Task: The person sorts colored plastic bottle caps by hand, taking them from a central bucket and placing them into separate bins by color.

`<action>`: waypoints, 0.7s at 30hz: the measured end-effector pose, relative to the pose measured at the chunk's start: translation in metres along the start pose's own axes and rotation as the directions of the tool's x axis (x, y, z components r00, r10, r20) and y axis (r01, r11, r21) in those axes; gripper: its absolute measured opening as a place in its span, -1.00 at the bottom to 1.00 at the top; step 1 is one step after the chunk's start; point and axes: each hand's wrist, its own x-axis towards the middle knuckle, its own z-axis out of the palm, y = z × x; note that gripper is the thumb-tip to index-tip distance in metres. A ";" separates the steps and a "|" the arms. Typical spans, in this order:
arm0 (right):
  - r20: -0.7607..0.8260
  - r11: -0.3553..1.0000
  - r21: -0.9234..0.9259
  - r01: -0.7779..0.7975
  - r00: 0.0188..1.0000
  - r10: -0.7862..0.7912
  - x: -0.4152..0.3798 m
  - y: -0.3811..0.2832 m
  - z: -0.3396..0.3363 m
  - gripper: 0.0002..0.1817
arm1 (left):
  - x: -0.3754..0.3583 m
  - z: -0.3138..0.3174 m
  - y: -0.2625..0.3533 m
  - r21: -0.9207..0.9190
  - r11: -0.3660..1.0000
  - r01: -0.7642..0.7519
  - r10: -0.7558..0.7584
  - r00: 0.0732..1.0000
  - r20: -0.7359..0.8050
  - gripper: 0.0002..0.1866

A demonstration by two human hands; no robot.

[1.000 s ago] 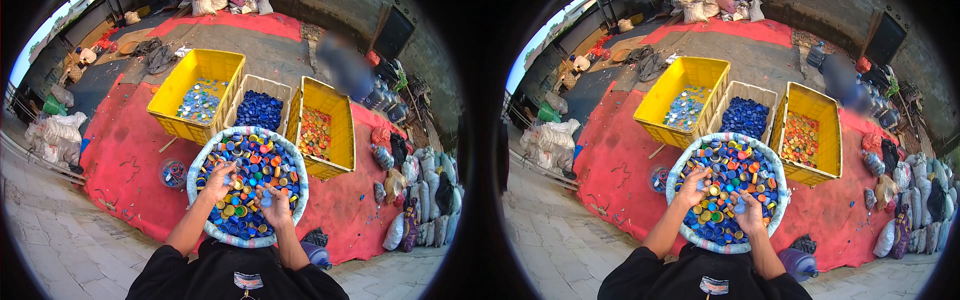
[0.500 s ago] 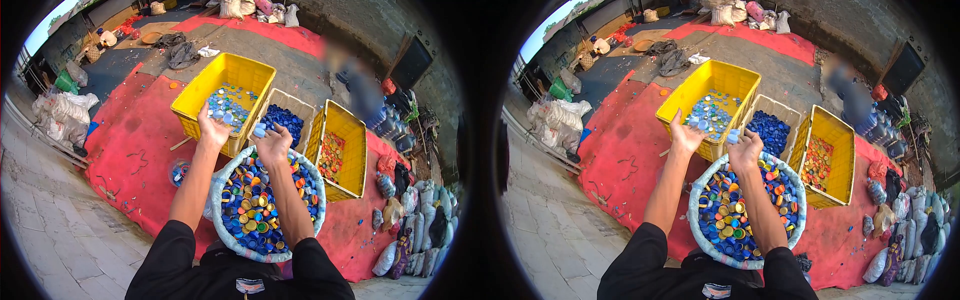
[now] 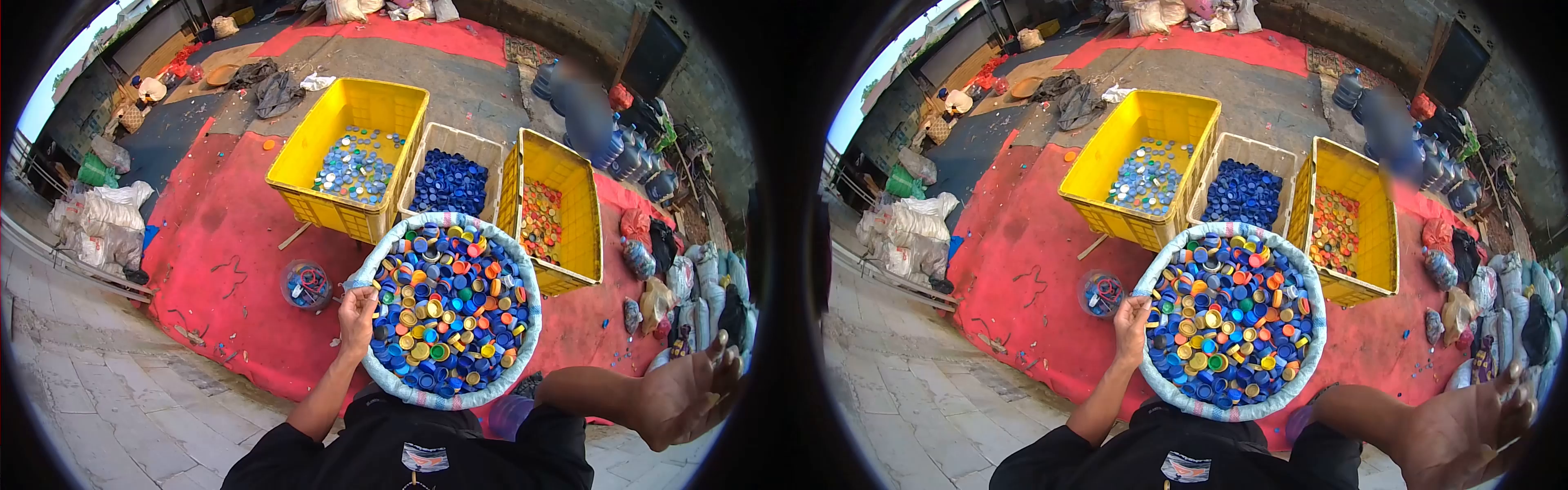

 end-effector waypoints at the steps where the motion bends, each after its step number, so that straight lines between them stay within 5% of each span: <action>1: 0.032 0.994 -0.054 0.090 0.996 -0.089 0.019 -0.012 -0.002 -0.25 | -0.008 0.002 -0.003 0.048 0.999 0.007 -0.008 1.000 0.013 -0.80; 5: 0.425 0.935 0.070 0.349 0.837 -0.344 0.075 -0.051 0.009 -0.20 | -0.022 0.017 -0.013 0.182 0.983 -0.019 0.017 1.000 0.013 -0.79; 8: 0.594 0.919 0.229 0.322 0.702 -0.394 0.078 -0.053 0.009 -0.20 | -0.024 0.023 -0.029 0.257 0.963 -0.078 0.068 0.996 0.050 -0.79; 21: 0.660 0.906 0.386 0.174 0.634 -0.403 0.057 -0.032 -0.004 -0.23 | -0.046 0.041 -0.037 0.264 0.963 -0.057 0.057 0.998 0.008 -0.81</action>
